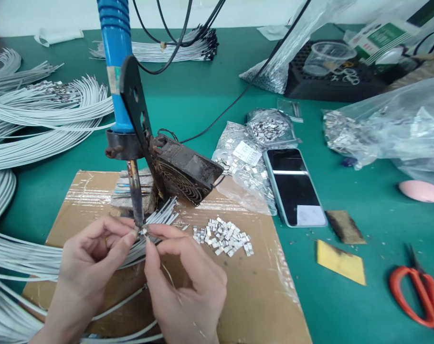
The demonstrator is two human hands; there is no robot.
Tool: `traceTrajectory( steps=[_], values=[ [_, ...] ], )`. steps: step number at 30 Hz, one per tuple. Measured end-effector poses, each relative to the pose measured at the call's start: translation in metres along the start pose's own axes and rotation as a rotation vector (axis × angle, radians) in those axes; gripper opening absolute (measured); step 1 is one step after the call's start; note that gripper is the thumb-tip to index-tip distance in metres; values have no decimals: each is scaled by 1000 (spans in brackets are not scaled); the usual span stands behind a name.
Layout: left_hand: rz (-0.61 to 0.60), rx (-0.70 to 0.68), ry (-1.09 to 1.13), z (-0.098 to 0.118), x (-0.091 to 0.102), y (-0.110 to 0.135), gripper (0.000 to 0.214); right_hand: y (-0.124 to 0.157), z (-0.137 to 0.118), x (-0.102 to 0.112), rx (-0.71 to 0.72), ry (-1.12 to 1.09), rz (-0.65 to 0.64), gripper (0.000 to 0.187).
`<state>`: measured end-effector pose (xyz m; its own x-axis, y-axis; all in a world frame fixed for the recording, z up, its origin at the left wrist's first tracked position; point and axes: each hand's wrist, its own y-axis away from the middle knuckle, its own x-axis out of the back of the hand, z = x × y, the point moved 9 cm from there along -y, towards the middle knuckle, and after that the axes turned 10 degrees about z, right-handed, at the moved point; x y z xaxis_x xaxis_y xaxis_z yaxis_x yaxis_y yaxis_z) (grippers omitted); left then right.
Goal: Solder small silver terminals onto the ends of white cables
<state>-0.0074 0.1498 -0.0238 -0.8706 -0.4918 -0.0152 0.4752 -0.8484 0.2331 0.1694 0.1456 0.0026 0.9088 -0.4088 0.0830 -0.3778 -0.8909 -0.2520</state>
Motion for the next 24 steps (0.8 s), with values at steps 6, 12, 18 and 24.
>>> traceTrajectory(
  steps=[6,12,18,24],
  values=[
    [-5,-26,-10,4,-1,-1,19,2,-1,1,6,-6,8,20],
    [37,3,0,2,0,1,18,1,-2,0,14,3,13,20],
    [60,22,11,-1,1,1,16,0,-1,-1,29,-11,11,21],
    [-48,-41,-58,1,0,-5,17,0,-2,0,43,-8,16,20]
  ],
)
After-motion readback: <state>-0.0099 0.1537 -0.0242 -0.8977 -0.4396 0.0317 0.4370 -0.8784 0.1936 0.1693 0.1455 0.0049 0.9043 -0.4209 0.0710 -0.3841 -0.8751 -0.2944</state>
